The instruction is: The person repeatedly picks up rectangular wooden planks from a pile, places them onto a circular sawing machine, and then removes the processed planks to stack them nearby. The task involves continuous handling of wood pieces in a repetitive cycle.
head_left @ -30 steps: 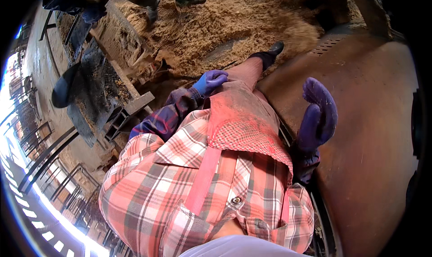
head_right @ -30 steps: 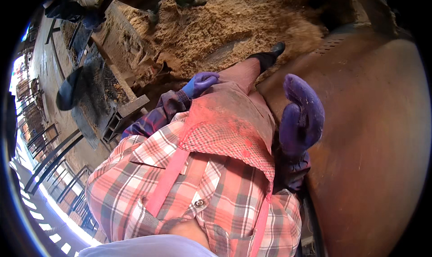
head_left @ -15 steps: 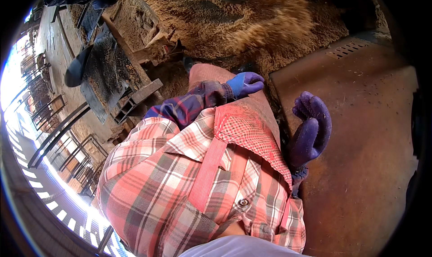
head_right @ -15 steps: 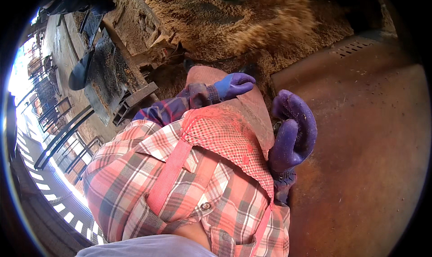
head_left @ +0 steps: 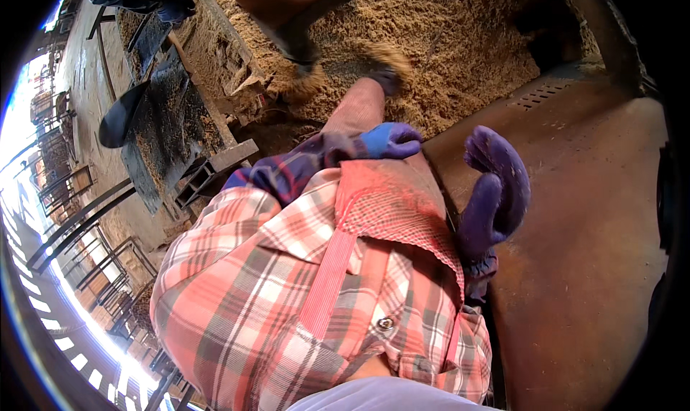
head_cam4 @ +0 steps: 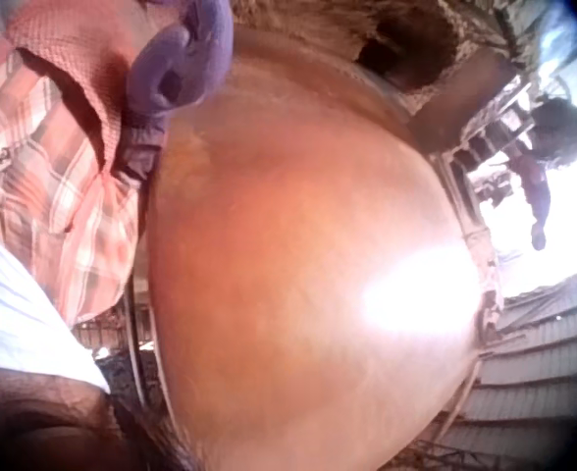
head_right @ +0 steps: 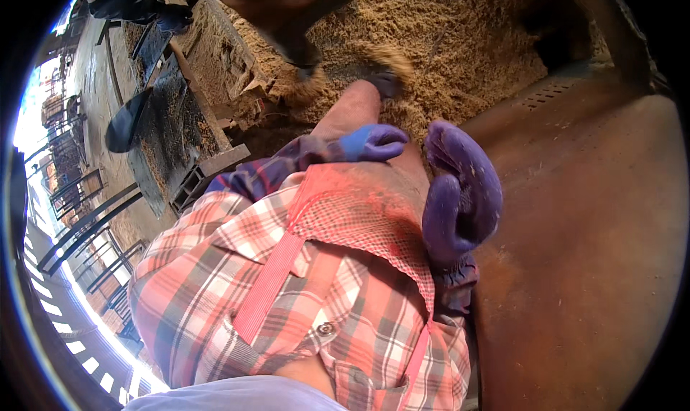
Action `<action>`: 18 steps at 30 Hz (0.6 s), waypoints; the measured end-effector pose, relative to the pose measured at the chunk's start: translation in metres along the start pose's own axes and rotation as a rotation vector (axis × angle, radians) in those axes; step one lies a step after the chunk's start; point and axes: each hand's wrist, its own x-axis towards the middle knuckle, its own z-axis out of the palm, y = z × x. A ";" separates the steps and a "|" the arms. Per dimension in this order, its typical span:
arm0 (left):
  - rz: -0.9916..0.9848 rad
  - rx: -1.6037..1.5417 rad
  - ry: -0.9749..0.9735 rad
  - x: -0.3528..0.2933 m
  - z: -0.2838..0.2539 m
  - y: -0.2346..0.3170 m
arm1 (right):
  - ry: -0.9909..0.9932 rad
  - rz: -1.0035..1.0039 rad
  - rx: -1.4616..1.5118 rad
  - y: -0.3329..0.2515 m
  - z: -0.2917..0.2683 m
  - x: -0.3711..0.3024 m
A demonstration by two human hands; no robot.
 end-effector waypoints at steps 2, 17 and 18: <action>0.006 -0.006 0.066 -0.017 -0.004 0.015 | 0.046 0.009 -0.011 0.004 -0.008 0.007; -0.147 -0.144 -0.115 -0.019 0.001 0.026 | 0.474 0.072 -0.296 -0.046 -0.075 -0.011; -0.035 -0.136 -0.006 -0.025 0.006 0.005 | 0.405 0.068 -0.311 -0.041 -0.075 -0.011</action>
